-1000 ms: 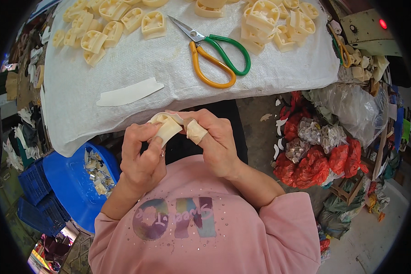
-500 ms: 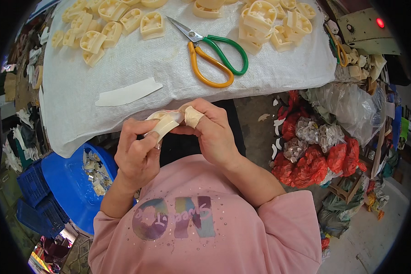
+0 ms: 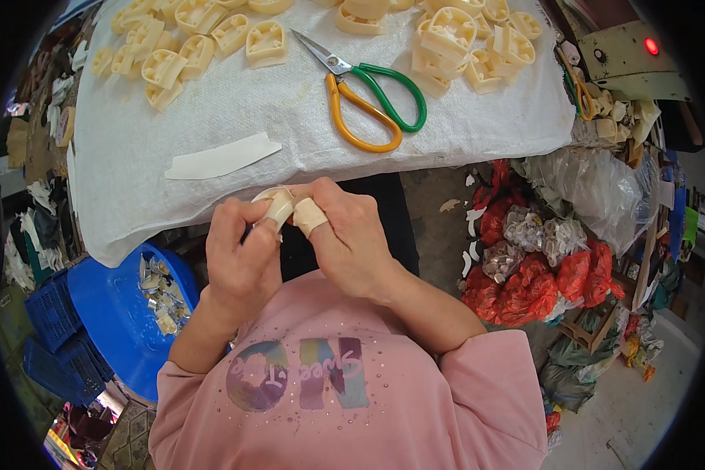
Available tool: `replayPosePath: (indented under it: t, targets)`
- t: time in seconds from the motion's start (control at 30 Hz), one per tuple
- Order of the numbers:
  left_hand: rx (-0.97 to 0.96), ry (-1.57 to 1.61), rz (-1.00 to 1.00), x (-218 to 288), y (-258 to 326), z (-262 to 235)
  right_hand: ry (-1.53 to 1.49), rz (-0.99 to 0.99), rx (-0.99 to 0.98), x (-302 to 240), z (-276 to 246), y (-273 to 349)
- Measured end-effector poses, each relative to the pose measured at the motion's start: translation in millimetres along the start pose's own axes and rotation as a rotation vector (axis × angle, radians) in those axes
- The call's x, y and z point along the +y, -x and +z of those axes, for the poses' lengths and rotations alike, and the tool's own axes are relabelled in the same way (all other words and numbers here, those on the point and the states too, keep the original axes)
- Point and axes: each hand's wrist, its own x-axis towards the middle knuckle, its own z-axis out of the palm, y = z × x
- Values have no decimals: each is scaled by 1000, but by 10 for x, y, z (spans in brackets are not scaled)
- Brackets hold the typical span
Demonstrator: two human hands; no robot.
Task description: Trimming excess plastic material from molded shoe parts using scissors.
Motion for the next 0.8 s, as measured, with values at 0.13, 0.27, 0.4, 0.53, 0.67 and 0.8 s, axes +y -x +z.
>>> replayPosePath:
  t: [0.13,0.27,0.4,0.53,0.67,0.8]
  targets:
    - [49,170,-134,-78,60,-6,126,-173,-85,137,-139,-95]
    - [163,534,-318,-94,97,34,-313,213,-225,122,-338,-281]
    - [137,692,-218,-92,92,76,-470,214,-444,115,-395,-337]
    - [108,541,-75,-109,51,72,-410,277,-423,37,-335,-373]
    - [28,453,-128,-129,73,51,-287,78,-398,195,-297,-396]
    - [73,566,-292,-146,121,98,-273,80,-289,272,-203,-361]
